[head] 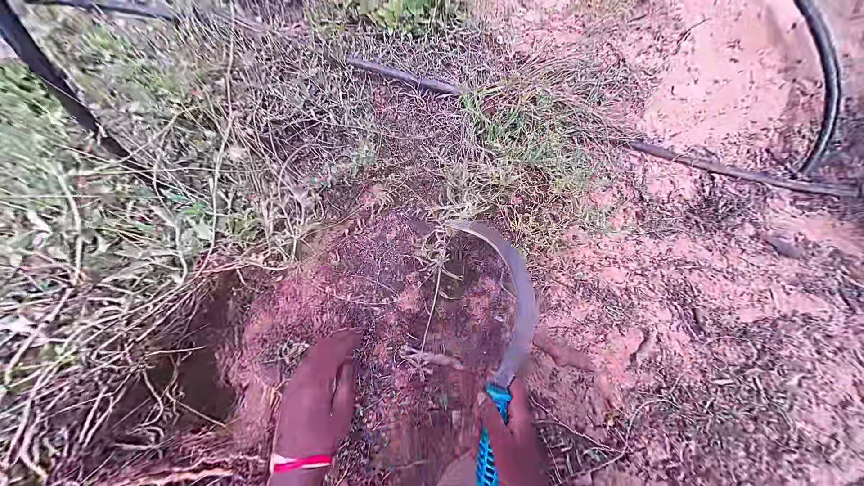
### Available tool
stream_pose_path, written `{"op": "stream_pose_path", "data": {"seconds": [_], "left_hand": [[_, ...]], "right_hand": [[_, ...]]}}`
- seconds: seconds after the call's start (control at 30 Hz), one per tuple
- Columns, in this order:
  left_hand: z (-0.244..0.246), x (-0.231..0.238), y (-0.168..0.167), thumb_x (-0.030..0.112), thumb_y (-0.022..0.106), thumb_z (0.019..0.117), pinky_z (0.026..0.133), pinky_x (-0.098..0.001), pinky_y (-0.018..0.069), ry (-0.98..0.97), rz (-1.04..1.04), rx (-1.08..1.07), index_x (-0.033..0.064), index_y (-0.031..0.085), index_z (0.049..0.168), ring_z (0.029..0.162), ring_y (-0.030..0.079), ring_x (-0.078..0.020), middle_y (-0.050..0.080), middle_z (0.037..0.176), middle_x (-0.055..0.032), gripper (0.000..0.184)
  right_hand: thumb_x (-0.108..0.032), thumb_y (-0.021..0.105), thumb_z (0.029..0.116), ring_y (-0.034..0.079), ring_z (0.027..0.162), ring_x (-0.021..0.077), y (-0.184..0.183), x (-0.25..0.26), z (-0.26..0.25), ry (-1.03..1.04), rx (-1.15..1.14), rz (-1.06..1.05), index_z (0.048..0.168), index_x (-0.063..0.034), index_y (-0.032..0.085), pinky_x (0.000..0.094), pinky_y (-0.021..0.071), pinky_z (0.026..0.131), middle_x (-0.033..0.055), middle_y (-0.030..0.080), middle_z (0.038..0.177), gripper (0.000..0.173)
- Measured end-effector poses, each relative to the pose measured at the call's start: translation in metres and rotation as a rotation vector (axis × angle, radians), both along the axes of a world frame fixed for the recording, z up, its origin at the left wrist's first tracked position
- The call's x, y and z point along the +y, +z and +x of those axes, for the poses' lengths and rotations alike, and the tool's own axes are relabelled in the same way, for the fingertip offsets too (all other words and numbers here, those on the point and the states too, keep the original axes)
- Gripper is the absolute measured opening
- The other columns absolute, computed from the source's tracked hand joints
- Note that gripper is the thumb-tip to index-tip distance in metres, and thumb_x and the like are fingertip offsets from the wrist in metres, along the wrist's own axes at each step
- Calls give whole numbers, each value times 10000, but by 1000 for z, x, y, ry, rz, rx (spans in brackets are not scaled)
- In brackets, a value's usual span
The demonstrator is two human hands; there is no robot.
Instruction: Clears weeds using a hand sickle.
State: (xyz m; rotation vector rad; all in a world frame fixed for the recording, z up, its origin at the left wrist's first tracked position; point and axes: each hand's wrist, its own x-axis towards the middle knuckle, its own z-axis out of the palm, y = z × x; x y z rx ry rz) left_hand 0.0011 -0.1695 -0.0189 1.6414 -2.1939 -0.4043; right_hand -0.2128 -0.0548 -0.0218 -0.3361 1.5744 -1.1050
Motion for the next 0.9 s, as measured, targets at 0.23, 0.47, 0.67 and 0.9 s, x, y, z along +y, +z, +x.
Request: {"op": "stream_pose_path", "data": {"seconds": [0.23, 0.47, 0.67, 0.9], "left_hand": [[-11, 33, -21, 10, 505, 918, 978, -635, 512, -52, 217, -12, -65, 742, 1100, 1122, 681, -472, 718, 1185, -254, 308], [-115, 22, -5, 213, 501, 986, 960, -471, 571, -130, 394, 298, 4, 701, 1255, 1132, 700, -297, 723, 1216, -158, 395], [-223, 36, 26, 354, 785, 910, 1144, -549, 410, -502, 1396, 1, 47, 200, 1627, 1403, 485, -378, 355, 1608, -244, 975], [-249, -18, -21, -138, 684, 797, 678, -376, 580, 82, 1362, 632, 53, 183, 1572, 828, 661, -241, 544, 1255, -222, 943]], "right_hand": [[-104, 467, 949, 574, 483, 26, -23, 12, -88, -386, 303, -98, 1332, 44, 337, 222, 550, 469, -65, 541, 684, 431], [-155, 357, 1100, 538, 398, 74, -35, 25, -121, -675, 81, -17, 1114, -75, 416, 253, 524, 387, -37, 516, 567, 100], [-73, 449, 1017, 555, 472, 28, -45, 4, -92, -534, 51, -81, 1133, -13, 445, 188, 522, 500, -46, 539, 598, 131], [2, 476, 1045, 498, 453, 75, -60, -123, -125, -158, -81, -45, 1194, -2, 402, 226, 496, 479, -13, 460, 622, 167]]}}
